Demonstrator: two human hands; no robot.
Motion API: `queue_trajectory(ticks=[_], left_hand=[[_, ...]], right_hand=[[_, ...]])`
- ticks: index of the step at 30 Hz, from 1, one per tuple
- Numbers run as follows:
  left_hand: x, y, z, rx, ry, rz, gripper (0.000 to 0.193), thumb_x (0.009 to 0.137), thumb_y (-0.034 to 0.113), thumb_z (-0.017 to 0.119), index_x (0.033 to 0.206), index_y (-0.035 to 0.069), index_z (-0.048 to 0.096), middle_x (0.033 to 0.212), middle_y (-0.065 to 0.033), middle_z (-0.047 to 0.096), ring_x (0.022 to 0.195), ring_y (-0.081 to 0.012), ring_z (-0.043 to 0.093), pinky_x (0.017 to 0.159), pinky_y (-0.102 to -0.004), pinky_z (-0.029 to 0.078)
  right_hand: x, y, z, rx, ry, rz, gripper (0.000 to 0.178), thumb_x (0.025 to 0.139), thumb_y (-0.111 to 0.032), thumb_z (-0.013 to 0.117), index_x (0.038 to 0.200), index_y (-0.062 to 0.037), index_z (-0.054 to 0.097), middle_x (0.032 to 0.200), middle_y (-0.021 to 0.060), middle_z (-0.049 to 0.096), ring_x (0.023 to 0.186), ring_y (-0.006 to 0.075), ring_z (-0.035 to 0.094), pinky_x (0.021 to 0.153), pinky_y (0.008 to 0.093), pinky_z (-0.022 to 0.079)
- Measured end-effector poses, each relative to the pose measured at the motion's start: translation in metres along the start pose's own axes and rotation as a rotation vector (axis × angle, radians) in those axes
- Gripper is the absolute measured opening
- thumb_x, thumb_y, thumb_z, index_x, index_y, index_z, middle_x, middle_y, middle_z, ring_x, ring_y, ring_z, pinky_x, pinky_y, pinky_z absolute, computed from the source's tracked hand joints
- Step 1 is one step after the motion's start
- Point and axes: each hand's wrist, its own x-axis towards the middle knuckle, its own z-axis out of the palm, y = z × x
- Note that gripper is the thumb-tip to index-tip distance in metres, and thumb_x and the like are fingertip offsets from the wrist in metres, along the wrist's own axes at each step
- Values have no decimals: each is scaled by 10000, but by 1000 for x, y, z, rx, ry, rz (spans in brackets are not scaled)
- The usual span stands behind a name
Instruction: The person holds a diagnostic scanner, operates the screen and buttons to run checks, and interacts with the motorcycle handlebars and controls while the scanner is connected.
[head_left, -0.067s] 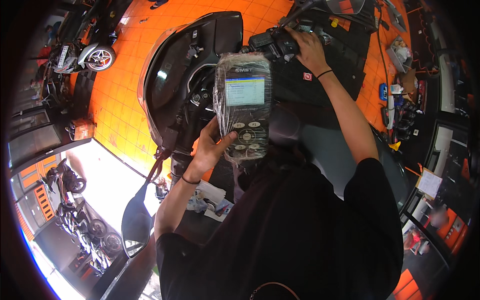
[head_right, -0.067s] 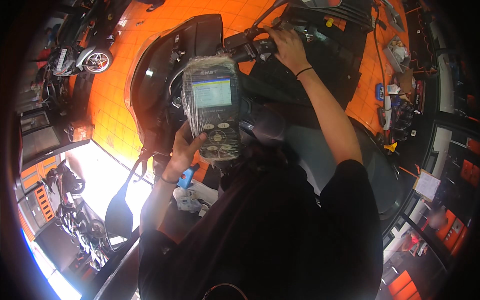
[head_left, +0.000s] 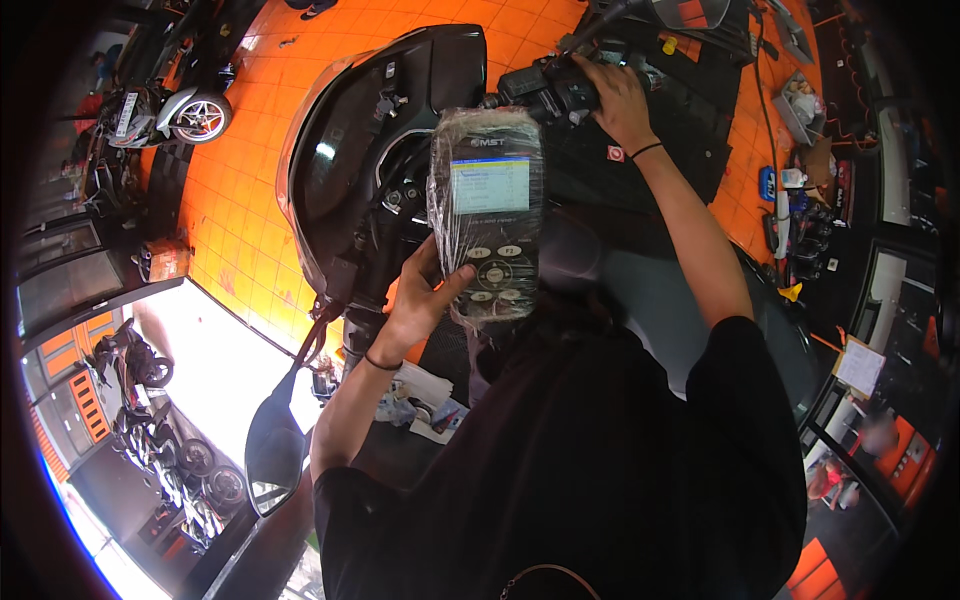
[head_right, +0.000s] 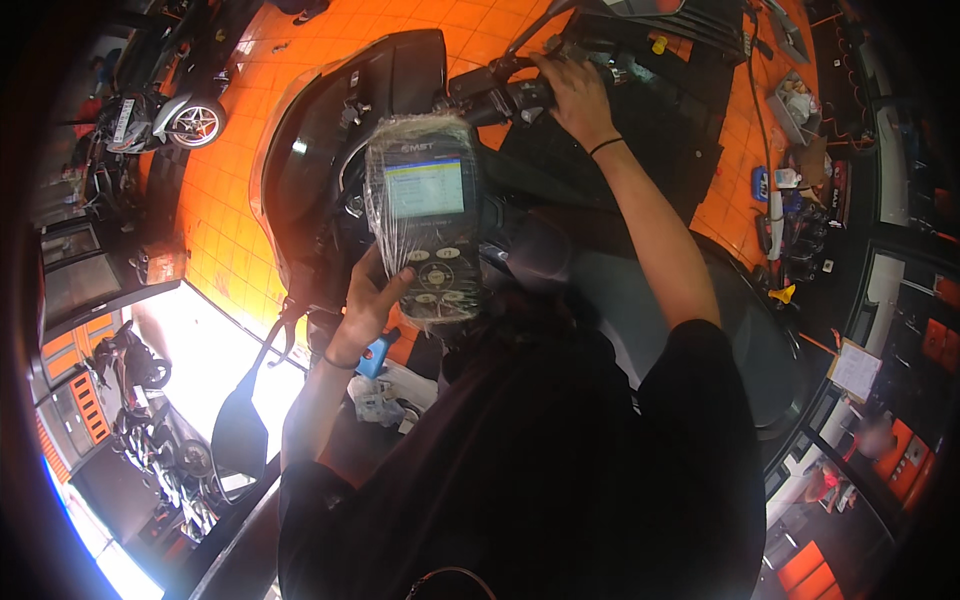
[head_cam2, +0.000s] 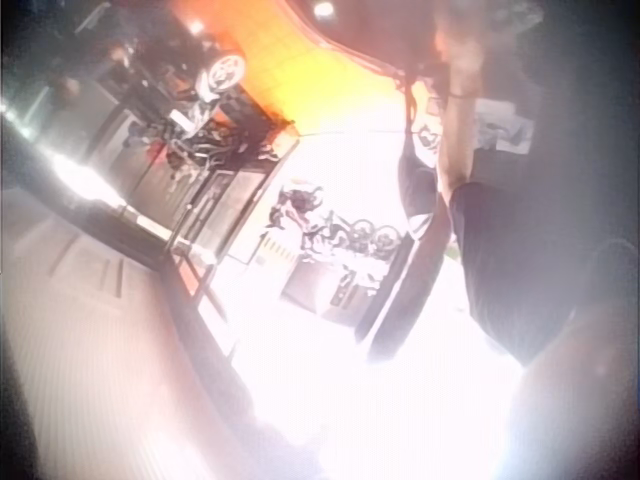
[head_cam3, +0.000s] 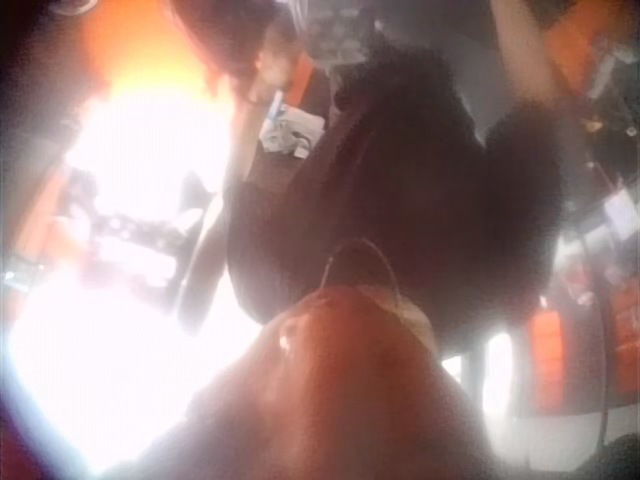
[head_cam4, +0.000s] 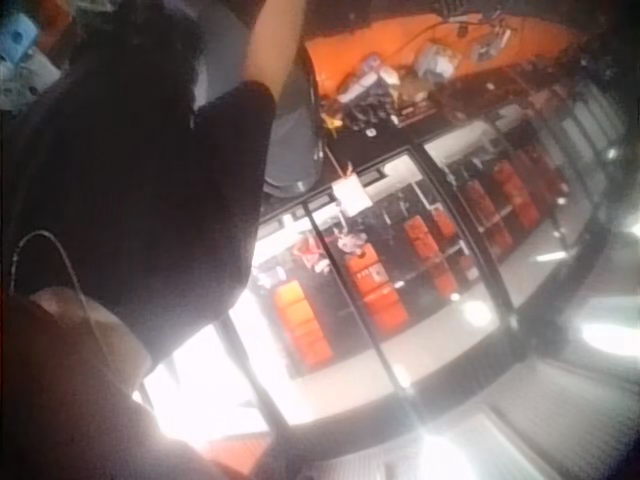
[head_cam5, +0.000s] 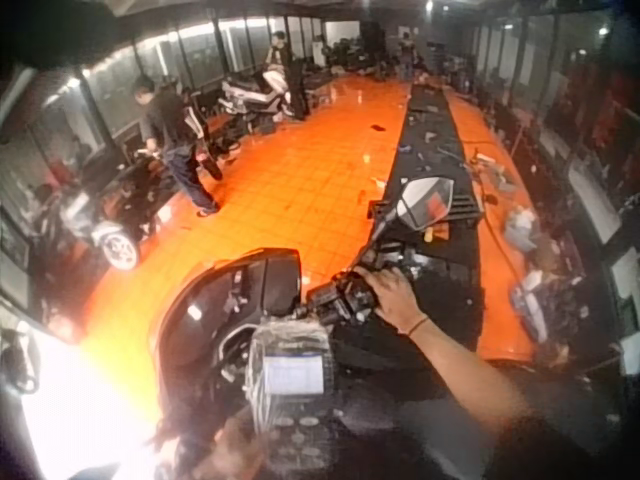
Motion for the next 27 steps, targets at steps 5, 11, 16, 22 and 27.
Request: queue_trajectory(ticks=[5,11,16,22,27], left_hand=[[0,2,-1,-32,-18,-6,533,906,20,656,1377,-70,422,1289,-128,585,1192,-164,545,1042,-324,417],[0,0,-1,-14,-31,-3,546,905,25,666,1380,-74,416,1294,-128,581,1203,-167,537,1054,-327,408],[0,-2,-2,-13,-28,-1,553,907,27,665,1387,-74,410,1296,-130,578,1212,-170,529,1059,-328,404],[1,-3,-1,-36,-27,2,548,912,39,666,1384,-77,414,1292,-132,580,1206,-169,531,1051,-324,410],[4,2,2,-9,-17,28,527,928,55,650,1382,-78,416,1278,-130,588,1184,-167,546,1029,-320,433]], right_hand=[[-1,-3,6,-42,56,37,793,615,-66,812,1351,-123,521,1106,65,656,1045,234,599,885,392,417],[-1,-4,10,-48,122,44,753,629,-48,785,1337,-116,537,1056,57,664,978,230,611,830,372,413],[-1,-3,11,-50,125,39,735,642,-48,777,1333,-108,535,1054,58,665,981,233,614,812,373,410],[2,-4,10,28,183,15,865,544,5,779,1361,-117,522,944,82,644,893,278,596,805,392,410],[1,-3,-3,-84,-24,43,892,629,-36,796,1431,-117,415,1204,124,592,1158,305,535,976,439,379]])
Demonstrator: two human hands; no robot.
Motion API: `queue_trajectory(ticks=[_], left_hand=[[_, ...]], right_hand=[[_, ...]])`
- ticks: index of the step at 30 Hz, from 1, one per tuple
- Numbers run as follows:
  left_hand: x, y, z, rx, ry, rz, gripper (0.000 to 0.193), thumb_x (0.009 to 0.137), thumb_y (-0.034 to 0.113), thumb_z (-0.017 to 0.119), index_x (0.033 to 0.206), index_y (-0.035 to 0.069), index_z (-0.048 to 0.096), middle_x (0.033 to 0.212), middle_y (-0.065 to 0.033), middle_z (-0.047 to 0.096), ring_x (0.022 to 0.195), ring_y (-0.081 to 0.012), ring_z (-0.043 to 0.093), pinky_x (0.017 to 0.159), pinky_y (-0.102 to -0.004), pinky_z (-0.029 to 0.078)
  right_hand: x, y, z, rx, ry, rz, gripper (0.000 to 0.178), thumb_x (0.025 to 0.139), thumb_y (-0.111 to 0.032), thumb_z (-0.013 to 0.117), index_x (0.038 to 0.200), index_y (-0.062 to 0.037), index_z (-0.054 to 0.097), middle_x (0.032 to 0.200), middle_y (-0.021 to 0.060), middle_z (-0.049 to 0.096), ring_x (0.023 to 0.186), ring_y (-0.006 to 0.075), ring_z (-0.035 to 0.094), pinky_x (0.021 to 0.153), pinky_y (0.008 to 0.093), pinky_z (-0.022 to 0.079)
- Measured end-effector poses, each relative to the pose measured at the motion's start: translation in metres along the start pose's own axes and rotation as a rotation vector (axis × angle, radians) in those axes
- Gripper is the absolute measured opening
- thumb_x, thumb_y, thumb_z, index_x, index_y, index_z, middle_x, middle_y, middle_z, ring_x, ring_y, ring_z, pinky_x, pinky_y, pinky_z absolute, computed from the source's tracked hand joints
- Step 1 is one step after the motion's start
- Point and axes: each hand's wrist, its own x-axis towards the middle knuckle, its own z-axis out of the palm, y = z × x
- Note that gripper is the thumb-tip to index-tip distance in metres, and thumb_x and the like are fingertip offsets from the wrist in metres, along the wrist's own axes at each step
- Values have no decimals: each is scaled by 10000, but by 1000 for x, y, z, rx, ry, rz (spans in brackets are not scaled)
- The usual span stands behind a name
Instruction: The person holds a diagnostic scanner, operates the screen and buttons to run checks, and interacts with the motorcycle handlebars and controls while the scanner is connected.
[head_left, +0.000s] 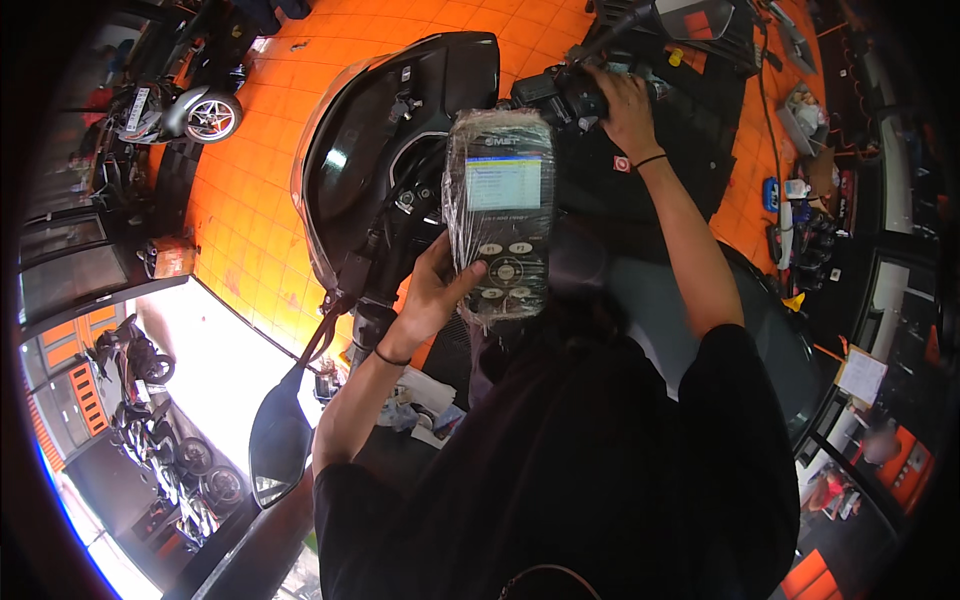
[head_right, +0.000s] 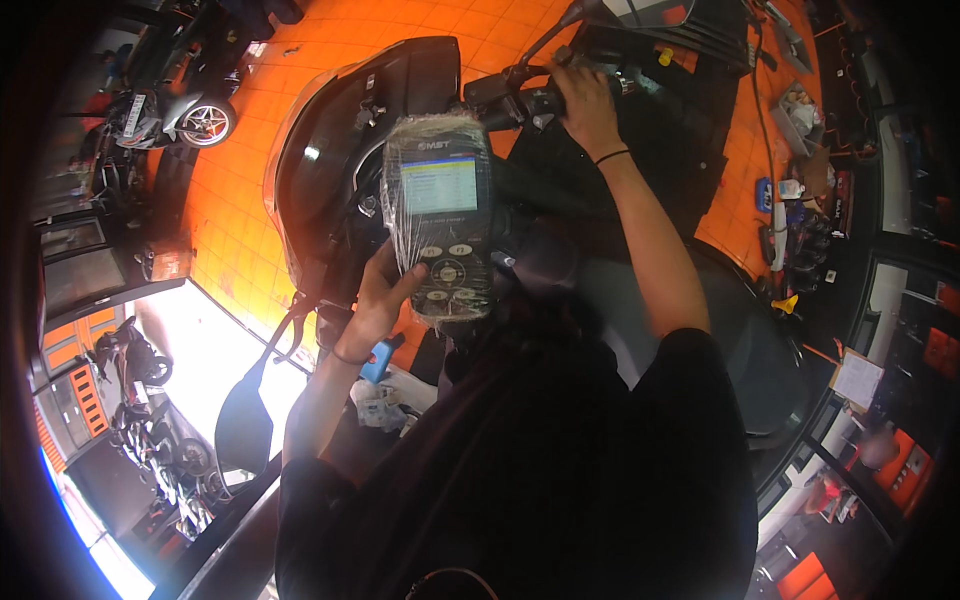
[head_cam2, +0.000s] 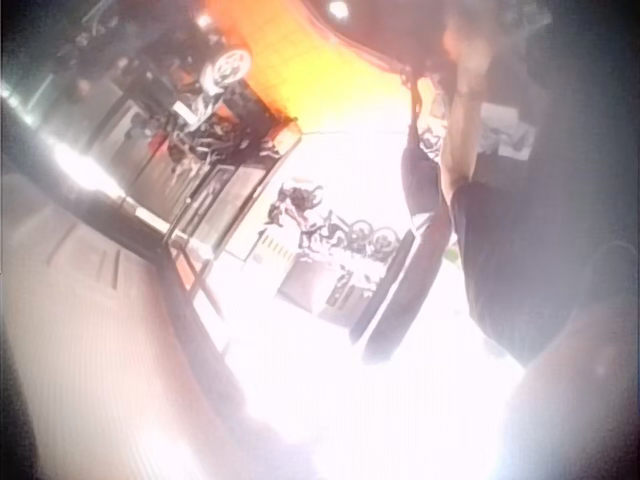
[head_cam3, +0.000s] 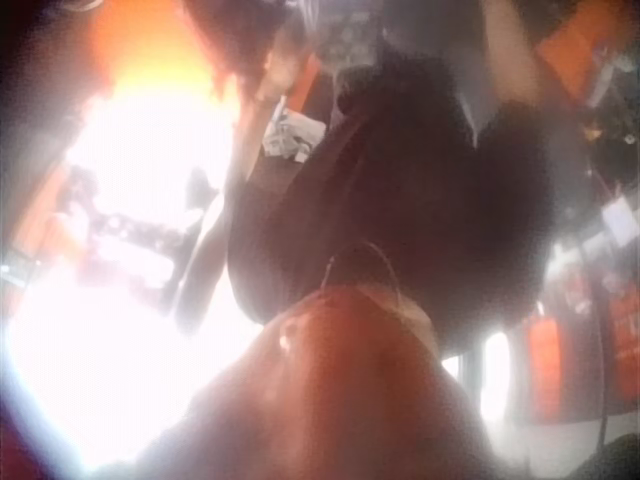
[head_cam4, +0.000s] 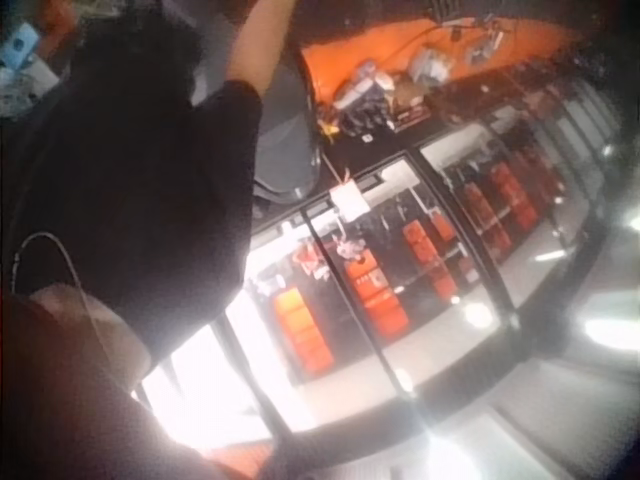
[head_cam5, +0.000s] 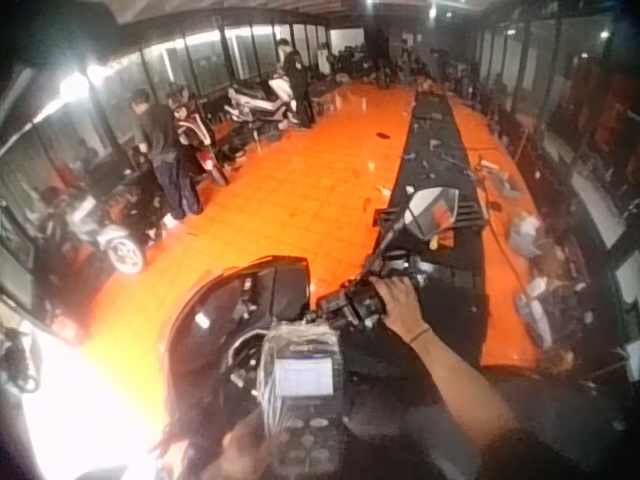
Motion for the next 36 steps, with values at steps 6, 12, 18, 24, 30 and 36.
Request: queue_trajectory(ticks=[6,12,18,24,30,36], left_hand=[[-1,-1,4,-45,30,-5,498,939,65,644,1368,-77,436,1251,-127,605,1143,-160,570,985,-311,467],[-9,-8,-2,73,63,8,476,944,97,641,1353,-66,458,1241,-116,611,1144,-161,563,998,-326,450],[8,-13,0,17,-11,75,501,937,89,651,1366,-68,444,1247,-119,608,1142,-164,567,991,-320,453],[1,-6,-3,43,19,1,471,953,118,635,1347,-62,451,1229,-126,615,1113,-164,576,960,-317,467],[4,-11,-6,19,-40,-14,464,963,121,619,1350,-64,443,1213,-133,619,1091,-170,591,916,-310,492],[3,-13,-5,116,-42,62,411,987,155,586,1328,-45,472,1117,-103,637,948,-118,593,751,-255,505]], right_hand=[[-28,-69,-70,85,152,362,1042,688,-78,823,1537,-88,218,1310,194,498,1276,367,432,1105,501,277],[-97,-190,-133,1414,-471,639,660,987,-476,516,1395,36,434,1316,201,564,1241,261,528,1056,367,404],[-116,-219,-110,1467,-337,563,827,821,-247,805,1436,13,318,1318,138,533,1242,217,522,1041,356,433],[-108,-224,-109,1490,-307,522,822,817,-219,796,1430,31,308,1314,159,534,1234,226,532,1048,361,427],[-112,-229,-112,1497,-321,617,815,812,-136,796,1447,3,304,1332,114,525,1234,179,515,1051,335,429],[-102,-226,-117,1626,-301,649,771,814,-207,798,1406,19,359,1303,137,548,1201,202,552,1010,343,465]])
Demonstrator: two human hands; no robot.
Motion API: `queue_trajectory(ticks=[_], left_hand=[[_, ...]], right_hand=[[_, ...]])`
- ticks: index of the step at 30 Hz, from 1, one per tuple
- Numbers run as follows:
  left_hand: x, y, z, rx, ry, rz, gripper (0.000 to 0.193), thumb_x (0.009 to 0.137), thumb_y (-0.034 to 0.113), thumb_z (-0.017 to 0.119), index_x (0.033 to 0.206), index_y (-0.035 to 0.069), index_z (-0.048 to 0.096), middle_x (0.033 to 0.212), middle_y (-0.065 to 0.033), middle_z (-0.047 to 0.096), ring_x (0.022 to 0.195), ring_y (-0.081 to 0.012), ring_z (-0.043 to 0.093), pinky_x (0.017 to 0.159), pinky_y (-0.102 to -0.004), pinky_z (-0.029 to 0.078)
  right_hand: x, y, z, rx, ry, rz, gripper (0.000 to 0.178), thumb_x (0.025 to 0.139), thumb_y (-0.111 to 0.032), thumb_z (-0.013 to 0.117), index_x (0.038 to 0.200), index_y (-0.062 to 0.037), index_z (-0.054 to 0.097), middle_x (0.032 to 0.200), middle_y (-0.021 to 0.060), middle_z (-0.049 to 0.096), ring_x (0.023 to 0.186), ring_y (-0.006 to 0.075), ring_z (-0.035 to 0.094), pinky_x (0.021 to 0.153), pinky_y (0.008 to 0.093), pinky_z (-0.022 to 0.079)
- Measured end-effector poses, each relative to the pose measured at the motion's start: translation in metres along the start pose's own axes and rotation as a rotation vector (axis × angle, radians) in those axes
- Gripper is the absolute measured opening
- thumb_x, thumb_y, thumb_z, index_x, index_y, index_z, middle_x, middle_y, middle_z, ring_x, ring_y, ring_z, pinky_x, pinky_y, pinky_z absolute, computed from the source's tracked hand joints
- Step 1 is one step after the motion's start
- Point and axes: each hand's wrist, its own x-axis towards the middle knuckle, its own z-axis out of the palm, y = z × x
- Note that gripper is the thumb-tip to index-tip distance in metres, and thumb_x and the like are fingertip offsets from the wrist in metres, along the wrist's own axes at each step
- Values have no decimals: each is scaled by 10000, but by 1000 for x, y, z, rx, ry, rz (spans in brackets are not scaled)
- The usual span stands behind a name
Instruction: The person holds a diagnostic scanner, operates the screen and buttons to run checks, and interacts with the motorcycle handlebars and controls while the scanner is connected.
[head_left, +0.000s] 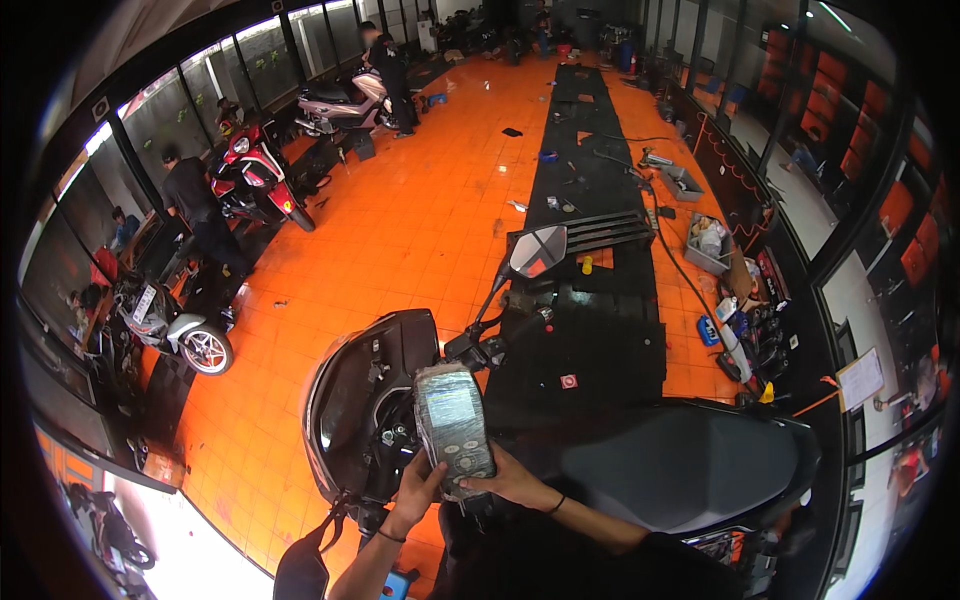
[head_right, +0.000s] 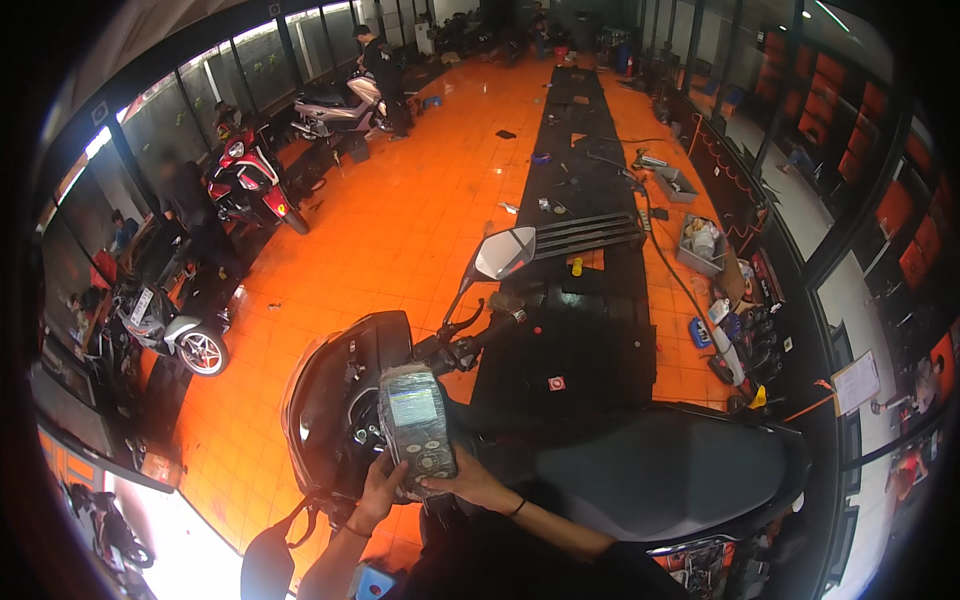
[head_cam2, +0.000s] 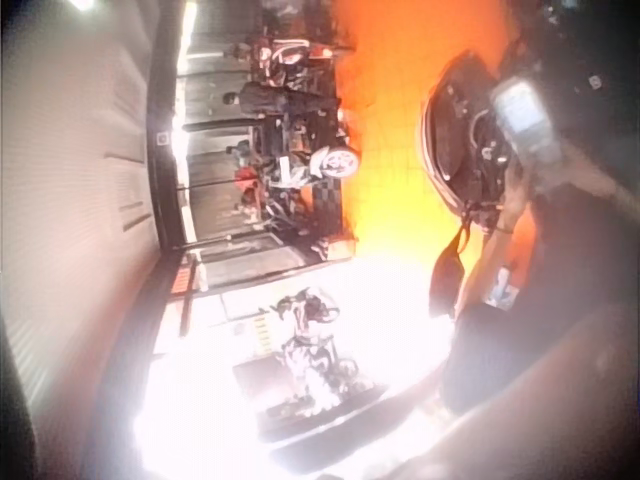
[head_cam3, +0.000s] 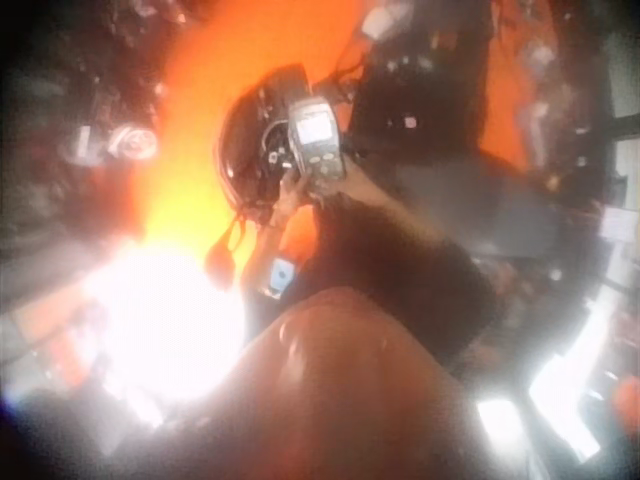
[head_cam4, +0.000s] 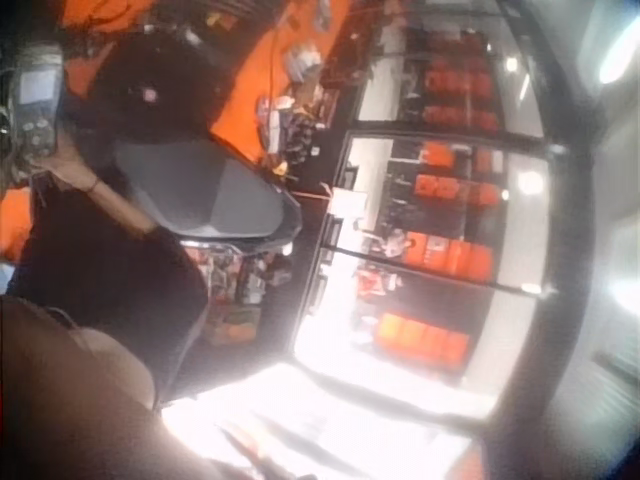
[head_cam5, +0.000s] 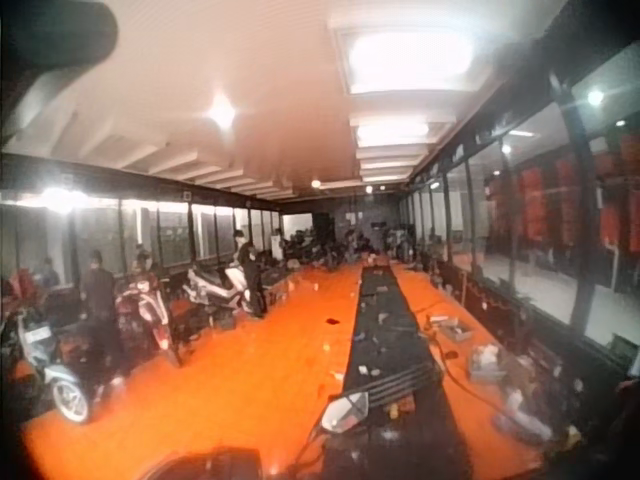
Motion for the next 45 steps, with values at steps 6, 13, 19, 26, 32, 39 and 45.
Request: queue_trajectory(ticks=[6,13,19,26,32,39,45], left_hand=[[3,-8,-2,84,36,30,399,999,166,568,1328,-43,482,971,-37,624,776,-62,525,643,-233,435],[3,-5,-2,31,12,17,371,1004,142,550,1315,-53,497,1163,-101,634,1010,-126,587,865,-283,488],[1,-5,-2,-78,11,-66,395,1011,167,544,1350,-24,475,1160,-89,623,1024,-131,591,885,-289,494],[4,-39,-20,-336,30,-202,428,1025,235,508,1384,16,425,1042,-46,613,896,-116,596,789,-280,524],[8,-5,6,-362,-11,-186,408,1027,187,493,1389,11,431,1204,-78,578,1057,-151,559,870,-307,481],[-11,-13,1,-299,-66,-246,352,1000,178,572,1293,-12,525,1218,-94,600,1095,-152,572,927,-321,474],[-8,-26,9,-135,-128,-371,403,1014,231,553,1323,-18,487,1289,-118,563,1147,-212,554,973,-350,447]], right_hand=[[6,-12,-4,-4,-22,10,758,806,-213,811,1396,11,390,1282,124,570,1185,192,558,1008,340,465],[6,-3,-11,-36,-47,-19,770,800,-225,819,1396,21,398,1275,122,574,1181,190,555,1014,338,454],[1,-10,-12,-103,-26,49,858,781,-242,842,1432,28,354,1343,130,533,1263,196,500,1085,343,389],[0,-5,-12,-109,-29,8,785,793,-238,829,1398,31,406,1304,130,549,1217,189,520,1049,340,414],[-2,-4,-15,-32,-68,1,862,784,-281,841,1437,22,367,1327,121,551,1234,184,515,1061,336,402],[-25,10,-2,-236,37,-46,922,832,-480,746,1471,25,314,1346,227,543,1243,281,539,1041,369,431],[-55,56,3,-181,218,-87,888,911,-548,610,1466,66,287,1392,294,482,1295,358,496,1082,415,399]])
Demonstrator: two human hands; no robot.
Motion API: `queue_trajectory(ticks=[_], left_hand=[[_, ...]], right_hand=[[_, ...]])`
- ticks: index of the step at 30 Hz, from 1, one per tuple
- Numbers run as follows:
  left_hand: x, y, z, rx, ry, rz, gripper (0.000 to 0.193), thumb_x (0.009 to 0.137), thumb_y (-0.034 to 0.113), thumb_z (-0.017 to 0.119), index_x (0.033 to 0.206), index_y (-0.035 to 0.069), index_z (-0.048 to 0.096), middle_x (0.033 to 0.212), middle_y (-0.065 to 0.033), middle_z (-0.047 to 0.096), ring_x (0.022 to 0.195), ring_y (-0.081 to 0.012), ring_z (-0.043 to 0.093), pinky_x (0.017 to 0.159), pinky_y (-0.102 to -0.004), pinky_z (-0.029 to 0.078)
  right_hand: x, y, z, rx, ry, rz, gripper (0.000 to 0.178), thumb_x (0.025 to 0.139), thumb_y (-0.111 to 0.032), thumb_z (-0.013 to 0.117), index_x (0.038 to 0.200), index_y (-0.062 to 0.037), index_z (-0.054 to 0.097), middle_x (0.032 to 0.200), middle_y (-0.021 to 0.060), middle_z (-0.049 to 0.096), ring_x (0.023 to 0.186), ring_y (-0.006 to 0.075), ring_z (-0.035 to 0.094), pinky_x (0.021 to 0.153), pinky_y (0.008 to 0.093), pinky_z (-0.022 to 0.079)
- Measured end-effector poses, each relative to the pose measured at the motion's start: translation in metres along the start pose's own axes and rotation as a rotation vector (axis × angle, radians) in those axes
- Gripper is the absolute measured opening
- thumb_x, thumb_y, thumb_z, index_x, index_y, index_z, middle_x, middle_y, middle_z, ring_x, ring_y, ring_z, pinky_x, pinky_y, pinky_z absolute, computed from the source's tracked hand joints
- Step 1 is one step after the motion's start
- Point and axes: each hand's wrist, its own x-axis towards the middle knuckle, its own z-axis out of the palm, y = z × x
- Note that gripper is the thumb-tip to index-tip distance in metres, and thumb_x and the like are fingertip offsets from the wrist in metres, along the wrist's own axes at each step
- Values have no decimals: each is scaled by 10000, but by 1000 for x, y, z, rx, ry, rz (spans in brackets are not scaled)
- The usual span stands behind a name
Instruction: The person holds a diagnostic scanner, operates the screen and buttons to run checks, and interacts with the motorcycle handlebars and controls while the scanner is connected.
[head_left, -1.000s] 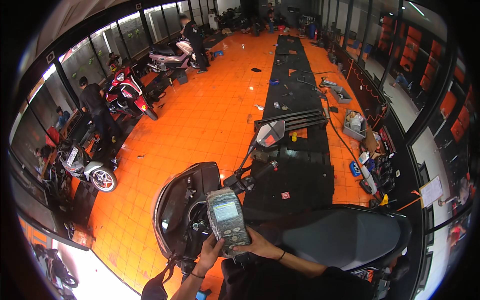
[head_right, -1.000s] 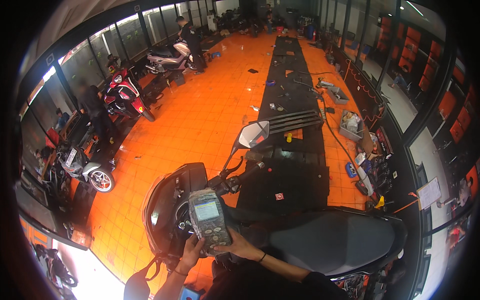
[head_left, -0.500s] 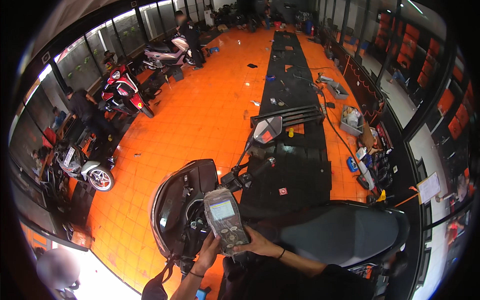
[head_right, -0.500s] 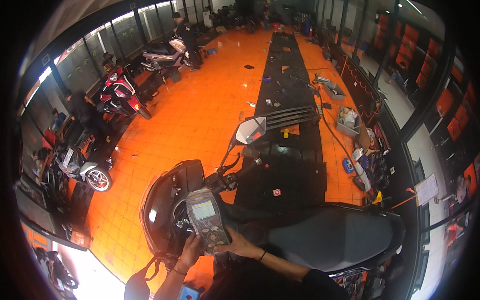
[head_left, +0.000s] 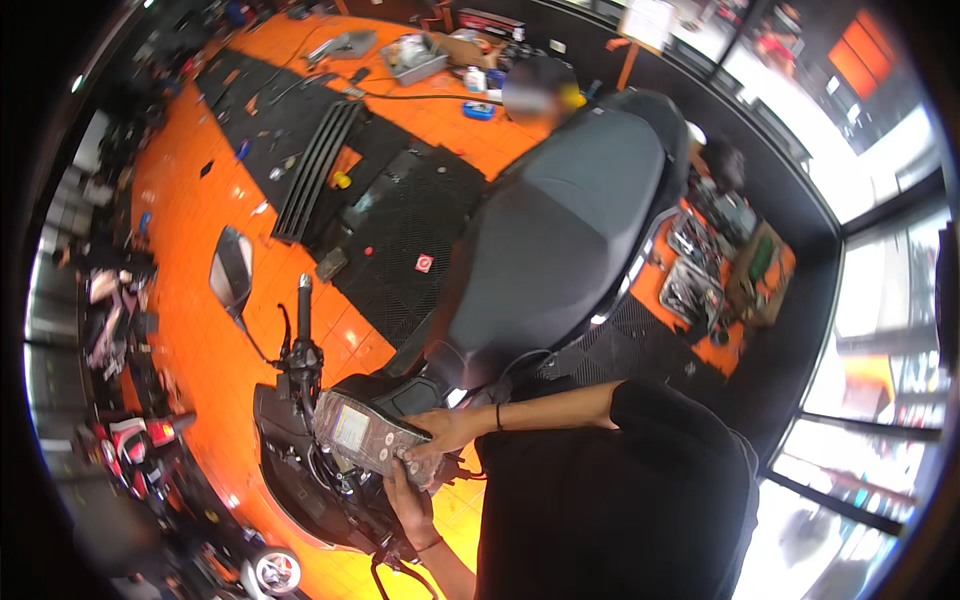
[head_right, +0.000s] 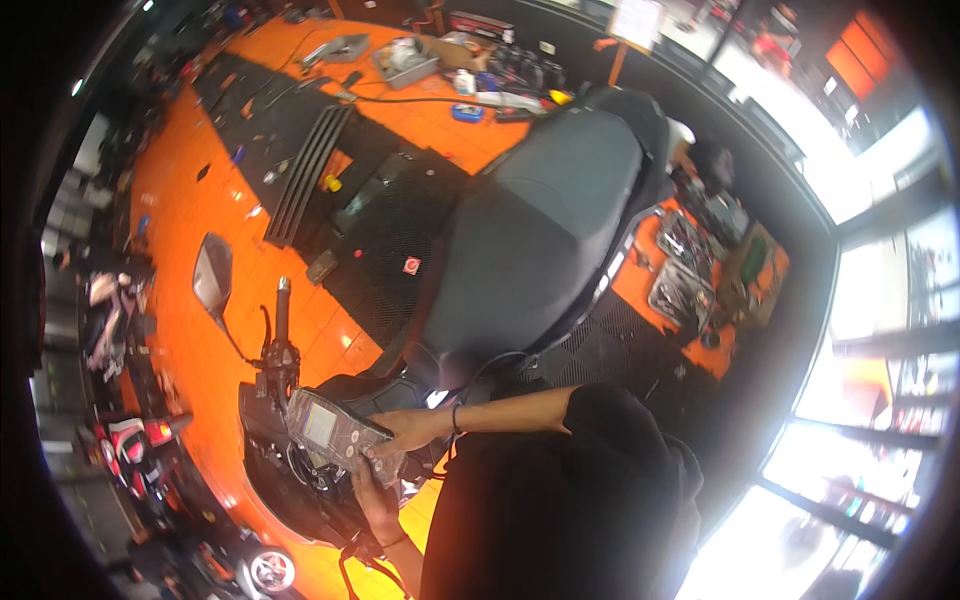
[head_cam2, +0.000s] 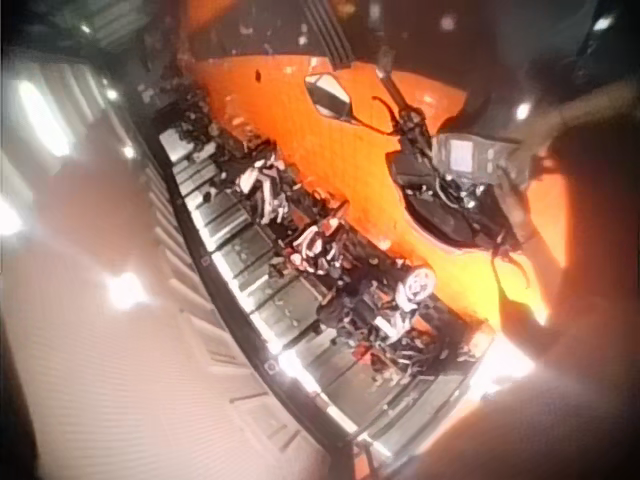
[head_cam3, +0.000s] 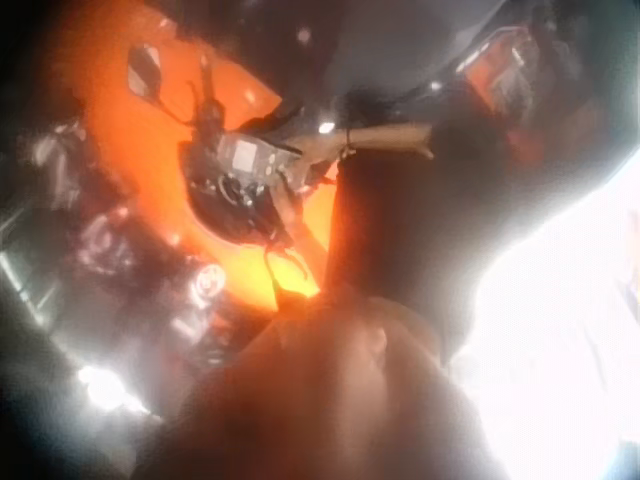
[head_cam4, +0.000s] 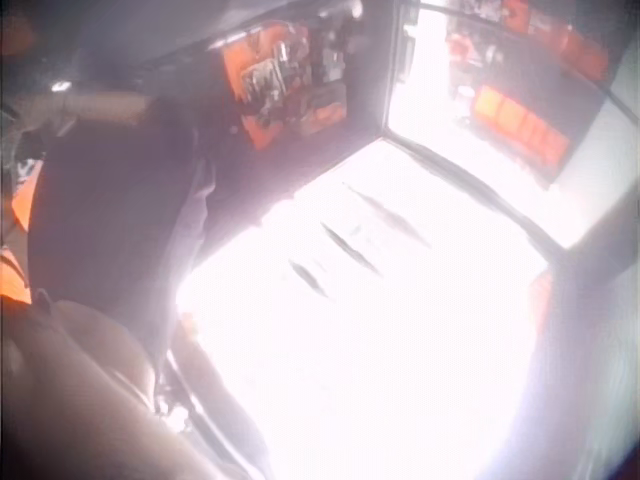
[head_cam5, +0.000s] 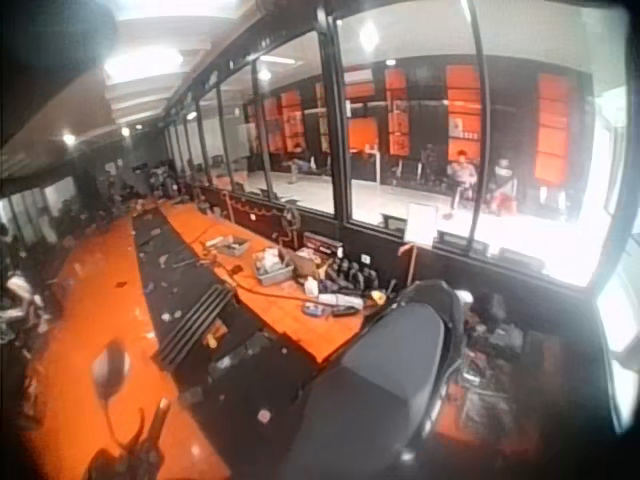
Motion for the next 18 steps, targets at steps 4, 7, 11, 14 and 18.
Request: queue_trajectory(ticks=[4,7,11,14,18], left_hand=[[3,-1,6,44,-83,10,452,995,263,585,1332,-15,468,1308,-148,536,1159,-251,547,963,-385,452],[-11,9,21,155,-92,34,522,974,290,617,1348,-29,442,1309,-154,532,1162,-254,542,937,-409,458],[-3,-2,18,354,-64,44,734,934,390,650,1461,-17,341,1499,-156,365,1359,-284,362,1118,-510,225],[-18,-10,41,324,-52,93,581,974,337,613,1372,-43,426,1323,-150,528,1166,-247,525,979,-394,407],[-10,-27,30,321,-81,98,591,971,367,610,1362,-36,428,1324,-149,522,1190,-256,524,1009,-396,408]], right_hand=[[-33,5,11,-144,193,98,814,944,-590,521,1405,71,404,1363,291,506,1283,373,503,1074,411,410],[-94,-11,1,-40,366,157,763,946,-567,537,1370,61,453,1307,267,554,1144,354,597,978,413,482],[-168,47,-3,-277,774,281,638,927,-469,597,1305,37,513,1128,241,661,1031,333,657,882,397,518],[-229,91,-3,-272,1004,378,580,883,-443,634,1203,39,583,1025,231,688,985,363,672,864,417,526],[-320,137,5,-269,1063,614,512,856,-421,643,1142,4,627,1038,235,688,1008,401,654,905,450,511]])
